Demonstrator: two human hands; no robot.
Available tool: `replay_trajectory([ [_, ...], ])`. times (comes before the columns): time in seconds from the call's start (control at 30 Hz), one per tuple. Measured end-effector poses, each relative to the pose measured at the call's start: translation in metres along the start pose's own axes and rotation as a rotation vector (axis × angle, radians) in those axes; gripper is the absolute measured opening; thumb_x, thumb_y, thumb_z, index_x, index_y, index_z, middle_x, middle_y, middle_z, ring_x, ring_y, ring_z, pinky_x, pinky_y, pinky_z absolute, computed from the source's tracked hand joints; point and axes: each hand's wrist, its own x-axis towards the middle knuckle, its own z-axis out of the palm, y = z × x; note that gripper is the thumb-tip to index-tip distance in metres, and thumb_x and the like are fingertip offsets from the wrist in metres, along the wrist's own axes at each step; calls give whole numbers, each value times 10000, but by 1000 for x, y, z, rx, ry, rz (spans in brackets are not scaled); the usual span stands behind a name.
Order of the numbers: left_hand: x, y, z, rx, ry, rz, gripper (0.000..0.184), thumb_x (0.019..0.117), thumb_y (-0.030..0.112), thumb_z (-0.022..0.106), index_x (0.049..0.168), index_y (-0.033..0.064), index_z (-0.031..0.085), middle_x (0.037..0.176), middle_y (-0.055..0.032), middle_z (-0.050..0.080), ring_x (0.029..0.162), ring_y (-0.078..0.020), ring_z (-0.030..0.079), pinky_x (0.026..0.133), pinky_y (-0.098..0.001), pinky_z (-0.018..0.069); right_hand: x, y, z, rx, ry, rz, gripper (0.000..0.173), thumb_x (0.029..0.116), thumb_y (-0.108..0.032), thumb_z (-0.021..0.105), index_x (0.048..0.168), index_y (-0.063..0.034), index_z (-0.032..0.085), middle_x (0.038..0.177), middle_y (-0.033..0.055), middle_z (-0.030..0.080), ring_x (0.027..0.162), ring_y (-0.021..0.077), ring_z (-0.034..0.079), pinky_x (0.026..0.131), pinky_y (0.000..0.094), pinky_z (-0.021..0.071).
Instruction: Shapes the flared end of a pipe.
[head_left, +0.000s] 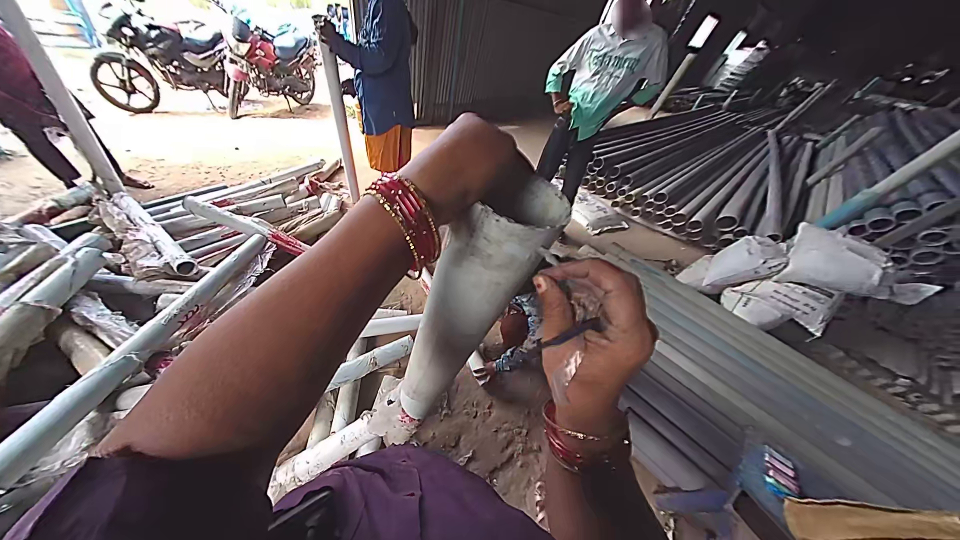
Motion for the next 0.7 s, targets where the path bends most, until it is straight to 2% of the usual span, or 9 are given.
replay_trajectory([
  [0.07, -2, 1, 2, 2, -1, 8, 122, 963, 99, 600, 932, 76, 716, 873, -39, 669, 809, -117, 625, 738, -350, 510, 4, 4, -1, -9, -18, -37, 172, 955, -29, 683, 1102, 50, 723, 1015, 135, 740, 975, 105, 710, 893, 222, 562],
  [0.17, -4, 3, 3, 15, -10, -1, 111, 964, 93, 590, 933, 74, 695, 882, -40, 654, 815, -124, 613, 739, -357, 500, 0, 3, 6, 2, 45, -95, 188, 932, -37, 718, 1100, 43, 745, 1020, 132, 715, 973, 109, 685, 859, 200, 557],
  [0.23, -6, 4, 3, 24, -10, -3, 123, 963, 99, 587, 931, 75, 703, 890, -44, 665, 828, -129, 625, 749, -364, 507, -3, 1, 14, -4, 132, -111, 186, 904, -42, 758, 1066, 50, 750, 996, 123, 699, 950, 100, 681, 843, 188, 559],
  [0.3, -8, 4, 4, 23, -12, 13, 122, 961, 106, 602, 875, 81, 685, 850, -37, 651, 794, -124, 613, 723, -361, 496, -3, -1, 21, -54, 223, -148, 129, 909, -38, 752, 1006, 46, 756, 950, 125, 685, 925, 113, 672, 837, 197, 550],
  [0.37, -7, 3, 5, 11, -14, 33, 121, 942, 112, 628, 846, 84, 695, 815, -29, 663, 760, -118, 625, 694, -351, 507, -2, -1, 29, -131, 287, -191, 91, 947, -55, 709, 962, 31, 736, 918, 115, 662, 910, 127, 658, 829, 213, 540],
  [0.43, -7, 3, 6, 3, -14, 37, 124, 940, 113, 636, 829, 90, 688, 792, -20, 660, 732, -109, 625, 669, -336, 509, 2, -1, 34, -211, 297, -216, 132, 1001, -89, 635, 934, 13, 688, 890, 104, 633, 869, 135, 641, 783, 225, 526],
  [0.53, -7, 4, 3, 1, 2, -1, 120, 950, 104, 613, 848, 92, 676, 806, -21, 642, 748, -112, 608, 677, -337, 493, 8, -1, 33, -216, 201, -189, 194, 1041, -114, 561, 910, 1, 647, 887, 109, 616, 848, 139, 638, 738, 225, 515],
  [0.67, -2, 0, -1, -42, 5, -24, 112, 948, 85, 613, 906, 84, 717, 845, -32, 674, 780, -115, 634, 705, -333, 515, -5, 8, 30, -50, 16, -240, 154, 1029, -66, 549, 912, 2, 623, 915, 108, 597, 883, 130, 627, 790, 203, 524],
  [0.7, 0, -1, -2, -43, 6, -28, 123, 949, 81, 599, 928, 81, 720, 867, -39, 682, 798, -120, 643, 719, -338, 526, -15, 10, 30, -36, -49, -241, 142, 1026, -75, 552, 921, -10, 622, 910, 104, 600, 866, 133, 625, 772, 203, 525],
])
